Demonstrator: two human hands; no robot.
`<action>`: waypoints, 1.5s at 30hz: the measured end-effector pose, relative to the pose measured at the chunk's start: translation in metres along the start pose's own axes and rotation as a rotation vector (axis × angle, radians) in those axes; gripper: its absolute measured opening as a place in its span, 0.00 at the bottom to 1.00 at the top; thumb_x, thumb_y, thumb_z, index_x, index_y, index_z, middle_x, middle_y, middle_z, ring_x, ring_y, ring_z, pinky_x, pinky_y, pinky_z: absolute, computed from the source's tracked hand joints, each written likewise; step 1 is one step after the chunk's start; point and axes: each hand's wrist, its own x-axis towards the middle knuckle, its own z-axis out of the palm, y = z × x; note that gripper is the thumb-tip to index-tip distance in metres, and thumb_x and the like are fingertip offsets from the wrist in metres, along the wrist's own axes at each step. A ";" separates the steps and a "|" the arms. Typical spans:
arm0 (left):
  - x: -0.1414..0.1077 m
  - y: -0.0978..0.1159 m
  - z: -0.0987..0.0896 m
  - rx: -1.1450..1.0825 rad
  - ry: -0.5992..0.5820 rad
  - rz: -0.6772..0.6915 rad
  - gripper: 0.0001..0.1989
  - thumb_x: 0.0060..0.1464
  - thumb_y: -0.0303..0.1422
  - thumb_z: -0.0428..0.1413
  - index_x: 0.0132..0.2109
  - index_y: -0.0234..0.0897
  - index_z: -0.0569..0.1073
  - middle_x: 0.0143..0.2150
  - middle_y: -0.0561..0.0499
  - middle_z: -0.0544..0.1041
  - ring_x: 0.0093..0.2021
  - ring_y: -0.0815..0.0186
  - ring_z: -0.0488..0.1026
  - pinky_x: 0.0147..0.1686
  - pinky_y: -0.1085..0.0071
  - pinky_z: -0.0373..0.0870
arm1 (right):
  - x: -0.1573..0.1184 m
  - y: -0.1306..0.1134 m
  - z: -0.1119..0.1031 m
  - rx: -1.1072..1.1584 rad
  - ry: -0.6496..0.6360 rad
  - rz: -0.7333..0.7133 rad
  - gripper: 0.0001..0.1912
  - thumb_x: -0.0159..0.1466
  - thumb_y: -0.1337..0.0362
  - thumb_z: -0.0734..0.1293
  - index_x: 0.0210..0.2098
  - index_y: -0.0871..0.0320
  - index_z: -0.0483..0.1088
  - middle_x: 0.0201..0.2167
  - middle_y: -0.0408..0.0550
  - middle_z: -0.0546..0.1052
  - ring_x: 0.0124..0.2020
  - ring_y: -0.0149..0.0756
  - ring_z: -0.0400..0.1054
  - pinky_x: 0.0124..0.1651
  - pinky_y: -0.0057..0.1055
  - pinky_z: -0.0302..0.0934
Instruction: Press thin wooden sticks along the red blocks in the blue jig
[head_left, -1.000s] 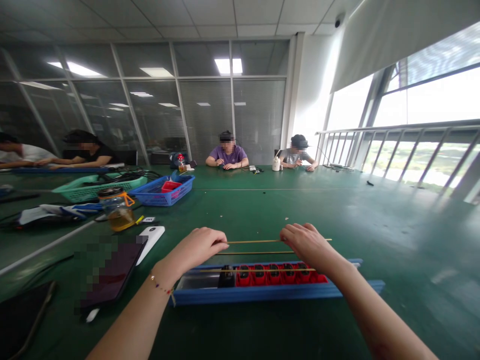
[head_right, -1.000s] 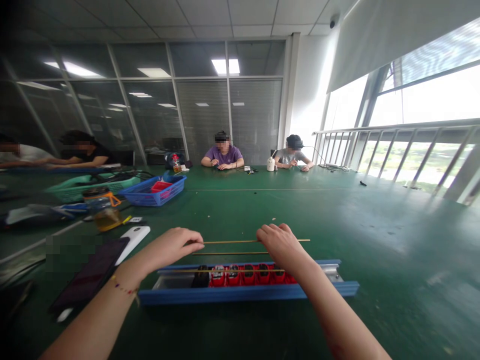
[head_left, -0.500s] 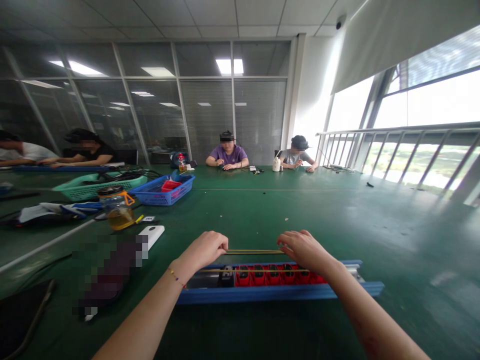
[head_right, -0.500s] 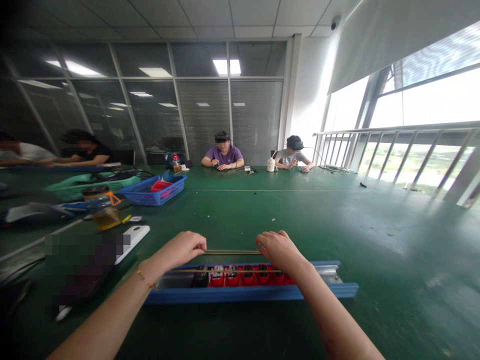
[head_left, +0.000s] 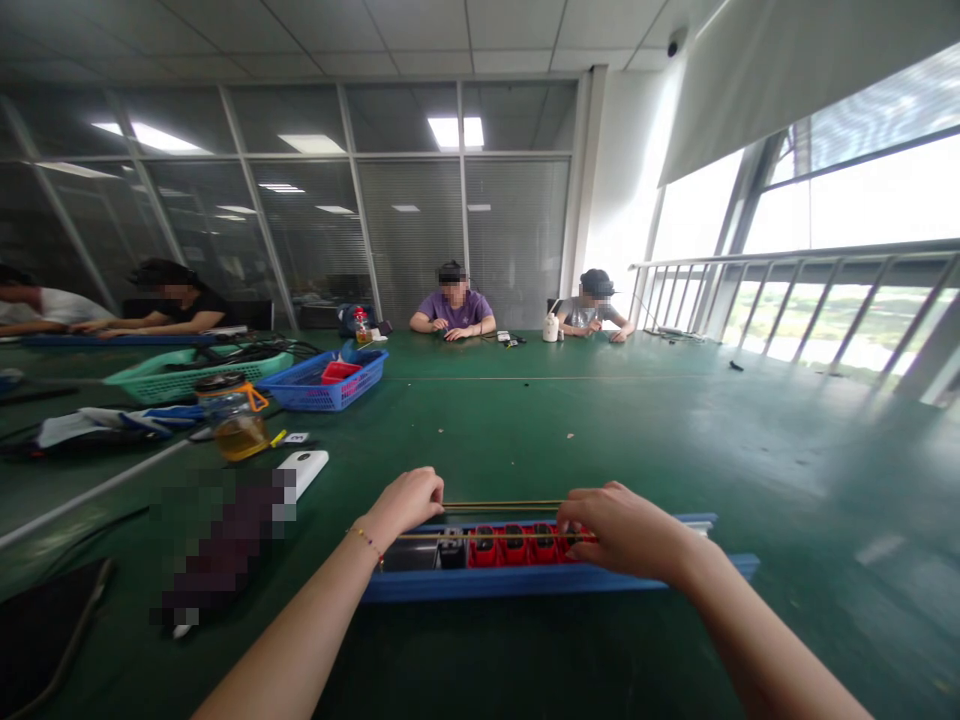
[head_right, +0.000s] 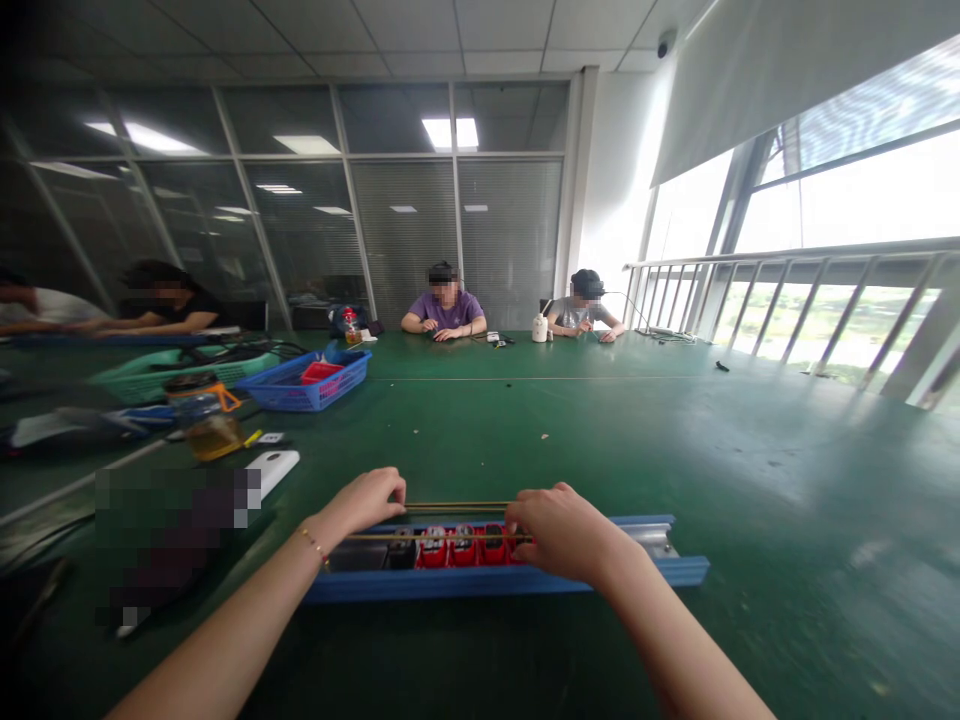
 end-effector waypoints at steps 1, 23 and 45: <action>0.000 -0.001 0.001 -0.001 0.013 -0.002 0.04 0.44 0.35 0.56 0.27 0.39 0.73 0.36 0.51 0.73 0.36 0.66 0.70 0.35 0.73 0.62 | 0.002 -0.002 0.002 -0.013 0.003 0.007 0.09 0.57 0.64 0.61 0.36 0.53 0.70 0.36 0.44 0.74 0.35 0.36 0.68 0.37 0.30 0.55; 0.000 -0.012 0.011 -0.169 0.025 0.013 0.05 0.48 0.35 0.54 0.31 0.39 0.73 0.34 0.52 0.75 0.35 0.67 0.70 0.34 0.74 0.61 | 0.008 0.052 0.009 -0.210 0.033 0.226 0.10 0.61 0.67 0.56 0.32 0.54 0.68 0.27 0.44 0.75 0.29 0.35 0.69 0.28 0.27 0.52; -0.001 -0.013 0.012 -0.216 0.004 -0.039 0.10 0.44 0.40 0.55 0.31 0.38 0.73 0.32 0.51 0.76 0.33 0.66 0.71 0.30 0.74 0.61 | 0.073 -0.031 -0.004 0.212 -0.026 -0.073 0.13 0.63 0.60 0.57 0.39 0.57 0.70 0.36 0.48 0.75 0.37 0.35 0.69 0.39 0.30 0.60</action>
